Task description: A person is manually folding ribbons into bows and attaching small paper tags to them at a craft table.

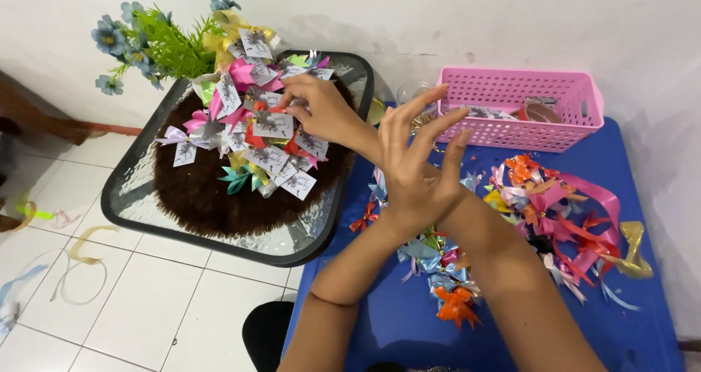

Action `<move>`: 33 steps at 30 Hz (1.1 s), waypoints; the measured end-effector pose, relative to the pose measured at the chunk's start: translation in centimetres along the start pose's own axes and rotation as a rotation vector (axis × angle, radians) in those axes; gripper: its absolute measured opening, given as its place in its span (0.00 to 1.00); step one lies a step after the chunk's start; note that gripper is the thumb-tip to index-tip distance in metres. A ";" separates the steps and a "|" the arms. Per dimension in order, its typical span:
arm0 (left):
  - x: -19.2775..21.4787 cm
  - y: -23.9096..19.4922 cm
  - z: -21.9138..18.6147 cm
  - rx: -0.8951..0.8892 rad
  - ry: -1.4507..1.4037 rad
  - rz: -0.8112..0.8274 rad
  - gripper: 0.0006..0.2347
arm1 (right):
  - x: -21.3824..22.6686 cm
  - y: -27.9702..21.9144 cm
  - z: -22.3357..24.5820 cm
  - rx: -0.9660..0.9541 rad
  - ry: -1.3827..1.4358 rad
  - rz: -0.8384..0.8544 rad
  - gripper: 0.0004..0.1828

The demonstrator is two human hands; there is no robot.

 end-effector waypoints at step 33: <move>-0.1 0.7 1.4 -0.017 0.177 0.201 0.05 | 33.2 -29.2 -0.6 -1.587 -0.956 0.266 0.21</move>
Point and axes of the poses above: each hand's wrist, its own y-axis towards the middle knuckle, its own x-axis out of the back of the hand, z = x × y, the point moved 2 cm from there along y, towards the middle knuckle, and after that the axes turned 10 degrees about y, right-handed, at the moved point
